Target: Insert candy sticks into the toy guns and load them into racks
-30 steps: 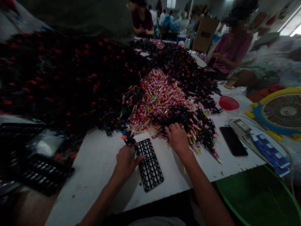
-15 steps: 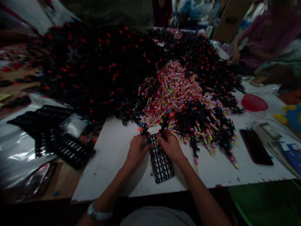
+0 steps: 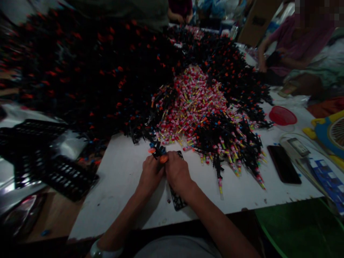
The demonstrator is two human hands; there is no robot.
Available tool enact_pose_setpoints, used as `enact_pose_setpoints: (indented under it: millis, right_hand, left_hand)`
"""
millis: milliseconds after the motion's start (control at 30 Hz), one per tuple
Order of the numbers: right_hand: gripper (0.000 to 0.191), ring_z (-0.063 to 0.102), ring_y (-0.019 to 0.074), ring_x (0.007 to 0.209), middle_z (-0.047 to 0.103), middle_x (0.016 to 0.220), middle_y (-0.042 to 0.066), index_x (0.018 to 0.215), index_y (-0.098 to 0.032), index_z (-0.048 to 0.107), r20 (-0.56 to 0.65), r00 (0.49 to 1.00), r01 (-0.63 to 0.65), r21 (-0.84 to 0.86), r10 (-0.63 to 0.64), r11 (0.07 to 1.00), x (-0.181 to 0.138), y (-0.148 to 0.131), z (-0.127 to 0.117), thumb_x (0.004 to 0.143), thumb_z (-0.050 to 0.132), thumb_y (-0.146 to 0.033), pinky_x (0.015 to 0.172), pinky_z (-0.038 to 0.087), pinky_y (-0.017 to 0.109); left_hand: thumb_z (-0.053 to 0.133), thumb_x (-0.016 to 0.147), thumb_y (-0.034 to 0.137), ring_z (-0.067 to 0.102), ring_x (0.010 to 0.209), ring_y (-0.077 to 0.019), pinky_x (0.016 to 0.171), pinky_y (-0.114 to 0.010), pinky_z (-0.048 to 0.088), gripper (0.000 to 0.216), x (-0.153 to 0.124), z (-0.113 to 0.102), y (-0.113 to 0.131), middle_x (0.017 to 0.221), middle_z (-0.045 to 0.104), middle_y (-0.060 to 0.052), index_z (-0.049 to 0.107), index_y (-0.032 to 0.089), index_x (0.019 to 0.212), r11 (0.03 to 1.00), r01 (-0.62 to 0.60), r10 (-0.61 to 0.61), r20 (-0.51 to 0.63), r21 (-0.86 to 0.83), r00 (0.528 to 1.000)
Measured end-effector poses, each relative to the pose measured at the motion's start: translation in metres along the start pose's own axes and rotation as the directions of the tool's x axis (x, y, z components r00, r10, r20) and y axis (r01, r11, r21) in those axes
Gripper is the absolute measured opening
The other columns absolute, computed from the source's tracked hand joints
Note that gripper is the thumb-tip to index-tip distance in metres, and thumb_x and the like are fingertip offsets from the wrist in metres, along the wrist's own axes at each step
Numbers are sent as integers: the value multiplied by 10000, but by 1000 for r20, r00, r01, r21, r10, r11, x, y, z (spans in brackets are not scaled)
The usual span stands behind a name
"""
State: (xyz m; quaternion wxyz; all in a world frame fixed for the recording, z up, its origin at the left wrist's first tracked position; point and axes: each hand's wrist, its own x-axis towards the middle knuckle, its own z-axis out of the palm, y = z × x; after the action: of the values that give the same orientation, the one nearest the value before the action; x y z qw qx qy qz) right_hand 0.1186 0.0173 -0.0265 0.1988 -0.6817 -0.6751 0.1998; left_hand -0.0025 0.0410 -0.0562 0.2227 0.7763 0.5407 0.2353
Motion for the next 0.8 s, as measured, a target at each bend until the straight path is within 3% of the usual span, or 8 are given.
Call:
enact_pose_setpoints:
  millis: [100, 200, 300, 433, 500, 600, 700, 800]
  right_hand:
    - [222, 611, 193, 830, 610, 991, 89, 1059, -178, 547, 5, 1000, 19, -88, -19, 996, -2, -6, -5, 914, 383, -142, 676, 485, 288]
    - [185, 581, 195, 863, 592, 980, 75, 1030, -195, 547, -144, 989, 17, -105, -32, 994, -11, 24, -33, 901, 422, -154, 714, 464, 295]
    - [205, 538, 232, 882, 552, 998, 115, 1020, -180, 566, -396, 917, -201, -365, 44, 909, -25, 69, -73, 877, 427, -131, 730, 423, 334]
    - [221, 519, 263, 875, 548, 931, 132, 903, -162, 597, -420, 905, -302, -515, 71, 802, -35, 99, -101, 866, 386, -110, 730, 410, 362]
    - [207, 530, 267, 913, 567, 961, 135, 935, -159, 592, -391, 919, -232, -416, 58, 879, -32, 93, -95, 855, 406, -118, 765, 425, 371]
    - [184, 579, 234, 908, 613, 965, 101, 1013, -177, 570, -321, 945, -64, 2, 61, 998, -22, 69, -65, 859, 474, -211, 805, 458, 355]
    - [181, 633, 182, 751, 651, 800, 26, 999, -207, 557, -118, 988, -30, 477, 98, 878, -6, 48, -28, 890, 466, -321, 733, 499, 307]
    - [192, 635, 163, 673, 641, 729, -4, 990, -214, 543, -72, 989, -60, 608, 130, 792, 9, 42, -7, 897, 457, -358, 672, 503, 276]
  left_hand:
    - [526, 762, 152, 541, 1007, -301, 848, -431, 429, 260, 2, -1, 1, 1051, 611, -124, 600, 128, 1011, 1000, 11, -11, -5, 7, 1000]
    - [574, 766, 213, 533, 1033, -292, 870, -446, 427, 299, 3, -2, 1, 1089, 608, -105, 582, 173, 1061, 1000, -10, 10, -8, -21, 1000]
    - [618, 760, 263, 524, 1054, -285, 894, -458, 421, 333, 3, -3, 1, 1124, 601, -98, 573, 198, 1084, 999, -11, 11, -3, -39, 1000]
    - [628, 766, 279, 518, 1055, -284, 916, -450, 410, 368, 2, -4, 0, 1123, 595, -104, 563, 179, 1114, 999, 6, -6, 8, -45, 1000]
    - [623, 777, 324, 510, 1070, -285, 927, -452, 402, 397, 0, -4, 0, 1134, 588, -107, 543, 177, 1137, 998, -10, 11, 17, -54, 1000]
    - [639, 764, 404, 489, 1111, -298, 942, -464, 385, 496, -3, -5, 0, 1180, 564, -131, 506, 160, 1174, 999, -29, 31, 39, -44, 999]
    - [640, 763, 418, 481, 1118, -301, 941, -462, 377, 519, -4, -4, 0, 1187, 560, -139, 501, 149, 1184, 1000, -25, 25, 51, -15, 998]
    - [624, 777, 407, 484, 1112, -293, 938, -462, 374, 487, -4, -4, -1, 1183, 563, -124, 502, 173, 1187, 999, -36, 37, 47, -21, 998]
